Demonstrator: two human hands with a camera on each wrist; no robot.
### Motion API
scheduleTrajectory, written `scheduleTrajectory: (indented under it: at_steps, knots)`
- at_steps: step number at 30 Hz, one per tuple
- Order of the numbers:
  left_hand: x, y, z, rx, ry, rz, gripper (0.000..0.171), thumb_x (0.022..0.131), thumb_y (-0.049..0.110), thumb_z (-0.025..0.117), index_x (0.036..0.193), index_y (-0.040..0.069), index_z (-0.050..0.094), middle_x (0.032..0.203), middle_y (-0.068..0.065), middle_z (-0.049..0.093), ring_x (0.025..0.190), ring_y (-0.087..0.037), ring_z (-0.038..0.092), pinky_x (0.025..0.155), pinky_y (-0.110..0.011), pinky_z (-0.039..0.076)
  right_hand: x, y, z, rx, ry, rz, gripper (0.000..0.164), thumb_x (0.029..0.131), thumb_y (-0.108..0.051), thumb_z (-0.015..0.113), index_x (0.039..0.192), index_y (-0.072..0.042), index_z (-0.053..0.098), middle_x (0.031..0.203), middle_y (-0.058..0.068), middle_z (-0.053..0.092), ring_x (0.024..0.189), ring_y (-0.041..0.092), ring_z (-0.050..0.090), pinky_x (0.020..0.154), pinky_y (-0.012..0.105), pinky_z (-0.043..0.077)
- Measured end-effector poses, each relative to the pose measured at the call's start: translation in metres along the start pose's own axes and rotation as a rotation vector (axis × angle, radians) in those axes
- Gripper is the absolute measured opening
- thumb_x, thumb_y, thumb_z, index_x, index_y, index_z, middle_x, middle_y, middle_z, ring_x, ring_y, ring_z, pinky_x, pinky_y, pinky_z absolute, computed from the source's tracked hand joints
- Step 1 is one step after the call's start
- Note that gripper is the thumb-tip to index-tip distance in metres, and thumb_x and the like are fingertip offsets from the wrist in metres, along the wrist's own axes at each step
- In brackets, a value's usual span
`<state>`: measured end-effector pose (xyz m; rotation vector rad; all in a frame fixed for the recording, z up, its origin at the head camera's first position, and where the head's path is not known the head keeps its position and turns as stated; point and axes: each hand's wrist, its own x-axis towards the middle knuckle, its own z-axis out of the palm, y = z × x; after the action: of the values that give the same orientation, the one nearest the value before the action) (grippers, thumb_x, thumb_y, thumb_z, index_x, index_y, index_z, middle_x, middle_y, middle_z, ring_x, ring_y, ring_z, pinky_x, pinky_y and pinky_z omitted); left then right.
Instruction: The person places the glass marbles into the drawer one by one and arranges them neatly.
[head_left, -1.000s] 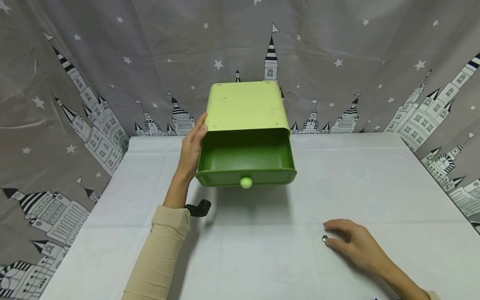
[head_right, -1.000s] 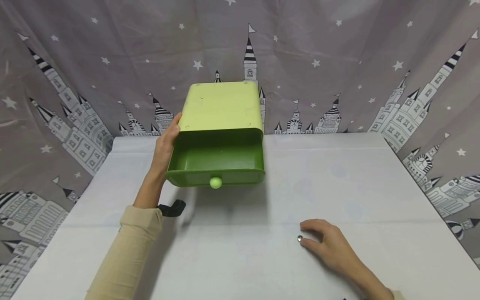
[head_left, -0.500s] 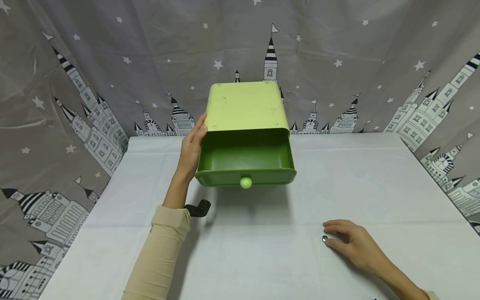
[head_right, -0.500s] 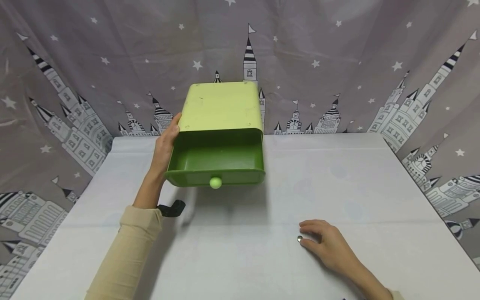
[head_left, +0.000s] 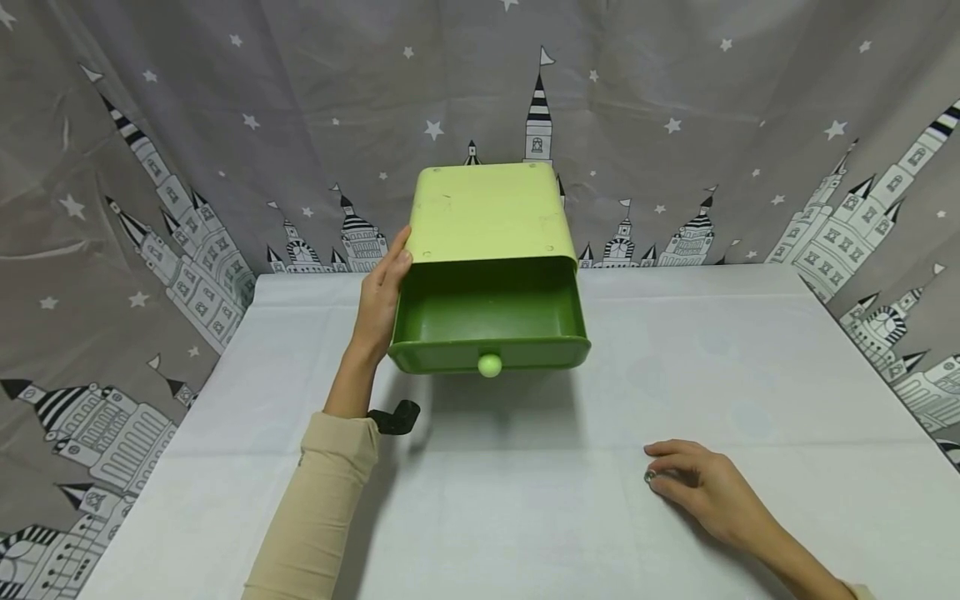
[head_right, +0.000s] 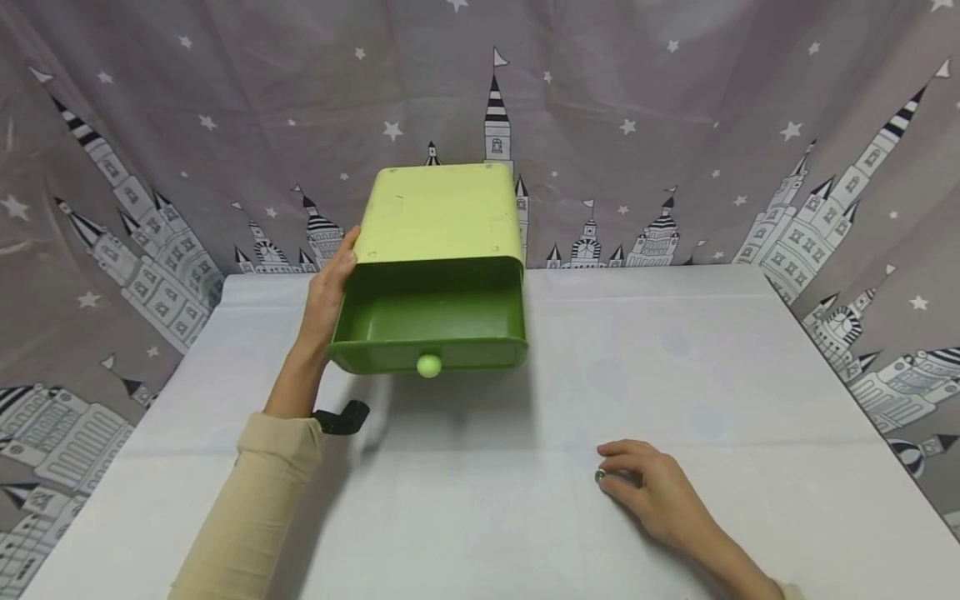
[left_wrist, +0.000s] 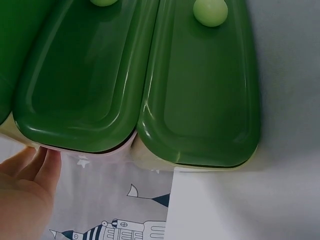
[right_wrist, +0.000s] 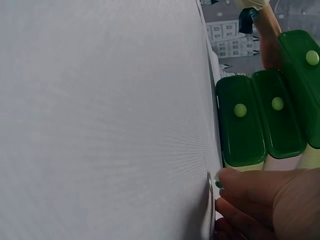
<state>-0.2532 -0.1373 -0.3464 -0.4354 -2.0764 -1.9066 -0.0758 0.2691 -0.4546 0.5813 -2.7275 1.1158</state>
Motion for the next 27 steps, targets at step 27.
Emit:
scheduleTrajectory:
  at_steps: [27]
  knots:
    - [0.0001,-0.0009,-0.0004,-0.006,-0.01,0.008,0.052,0.105,0.028,0.043,0.153,0.01,0.036,0.158,-0.002,0.033,0.145,-0.008,0.024,0.116,-0.025,0.02,0.0043,0.0005,-0.0015,0.156,0.064,0.116,0.012,0.087,-0.011,0.076,0.099,-0.012,0.076,0.105,-0.001,0.072,0.098,0.005,0.065,0.083,0.012,0.048]
